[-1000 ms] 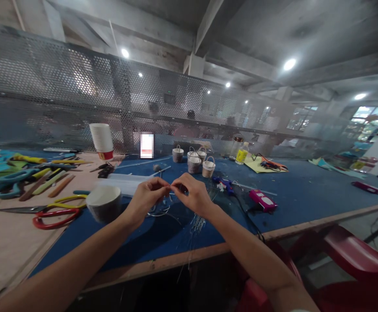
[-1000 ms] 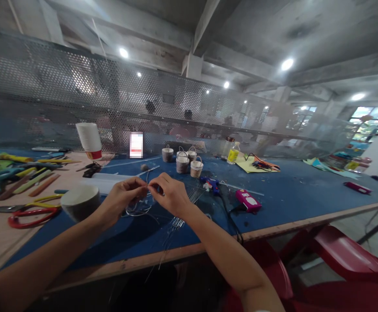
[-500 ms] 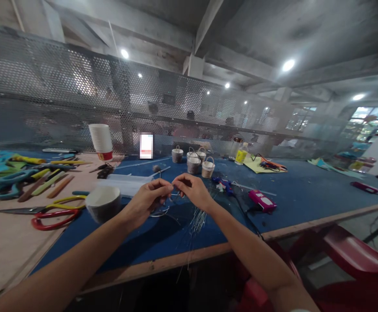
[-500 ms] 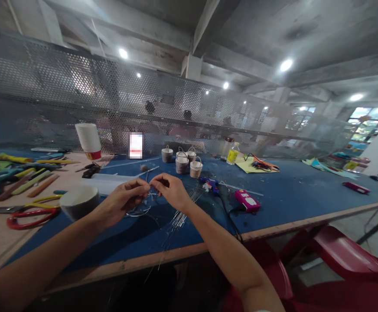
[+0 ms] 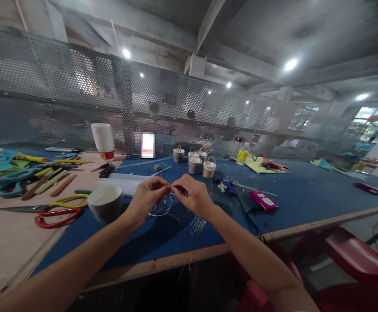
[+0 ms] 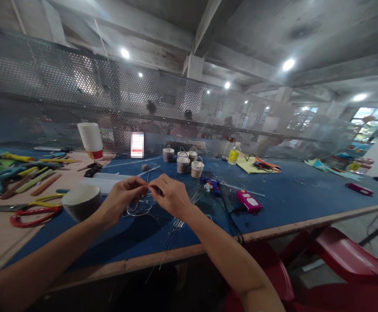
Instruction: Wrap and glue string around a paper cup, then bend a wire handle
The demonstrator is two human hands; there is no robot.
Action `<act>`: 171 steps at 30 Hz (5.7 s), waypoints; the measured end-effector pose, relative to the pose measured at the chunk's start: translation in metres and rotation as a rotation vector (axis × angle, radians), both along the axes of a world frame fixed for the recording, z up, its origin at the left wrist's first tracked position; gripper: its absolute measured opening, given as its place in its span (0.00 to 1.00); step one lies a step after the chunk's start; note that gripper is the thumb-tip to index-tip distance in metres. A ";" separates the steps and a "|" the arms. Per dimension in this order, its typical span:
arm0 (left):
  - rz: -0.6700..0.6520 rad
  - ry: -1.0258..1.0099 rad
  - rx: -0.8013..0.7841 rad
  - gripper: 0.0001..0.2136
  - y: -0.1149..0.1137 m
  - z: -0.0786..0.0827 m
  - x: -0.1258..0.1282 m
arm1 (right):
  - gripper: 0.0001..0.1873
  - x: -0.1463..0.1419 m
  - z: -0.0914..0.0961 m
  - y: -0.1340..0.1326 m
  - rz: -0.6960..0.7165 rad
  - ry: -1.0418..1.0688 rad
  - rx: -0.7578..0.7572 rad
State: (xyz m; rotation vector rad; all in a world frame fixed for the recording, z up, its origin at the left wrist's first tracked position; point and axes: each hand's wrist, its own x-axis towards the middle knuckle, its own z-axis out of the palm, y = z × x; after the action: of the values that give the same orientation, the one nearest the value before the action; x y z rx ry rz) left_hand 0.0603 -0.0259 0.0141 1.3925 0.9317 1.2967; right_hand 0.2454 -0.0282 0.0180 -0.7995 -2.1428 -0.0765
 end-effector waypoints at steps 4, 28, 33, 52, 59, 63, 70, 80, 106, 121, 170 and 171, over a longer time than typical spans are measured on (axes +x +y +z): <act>-0.027 0.097 0.022 0.11 0.001 -0.002 0.000 | 0.10 0.001 0.002 0.001 0.023 0.036 -0.059; -0.120 -0.197 -0.212 0.12 -0.006 0.009 0.002 | 0.08 -0.003 -0.002 0.009 0.127 0.363 -0.374; -0.038 -0.170 -0.166 0.11 -0.006 0.008 0.003 | 0.07 -0.002 -0.006 0.009 0.065 0.216 -0.217; 0.002 0.016 -0.026 0.09 -0.003 0.002 0.004 | 0.10 -0.003 -0.001 0.004 0.019 0.071 -0.056; -0.081 0.039 -0.039 0.09 -0.002 -0.001 0.001 | 0.10 0.000 0.002 0.011 0.174 0.358 -0.488; -0.119 -0.002 -0.085 0.11 -0.001 -0.001 0.001 | 0.10 0.002 0.004 0.013 0.239 0.445 -0.622; -0.149 -0.092 -0.153 0.11 -0.002 0.001 0.002 | 0.11 0.001 0.004 0.013 0.250 0.466 -0.615; -0.064 -0.141 -0.173 0.11 -0.001 0.003 0.000 | 0.11 -0.001 0.001 0.011 0.143 0.374 -0.428; -0.050 0.042 -0.042 0.07 0.002 -0.001 0.000 | 0.06 0.001 0.002 0.011 0.065 0.248 -0.233; -0.012 -0.120 -0.156 0.13 -0.001 0.001 0.001 | 0.06 0.001 -0.003 0.009 0.003 0.156 -0.148; -0.067 -0.131 -0.164 0.11 0.001 0.001 -0.002 | 0.07 0.001 0.002 0.008 0.094 0.233 -0.306; -0.063 -0.128 -0.157 0.11 0.001 0.001 -0.002 | 0.07 0.001 0.002 0.007 0.082 0.212 -0.281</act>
State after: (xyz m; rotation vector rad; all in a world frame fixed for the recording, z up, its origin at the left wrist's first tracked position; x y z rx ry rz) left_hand 0.0587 -0.0246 0.0149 1.1946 0.8772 1.2234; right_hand 0.2462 -0.0211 0.0202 -0.8379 -2.0051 0.3448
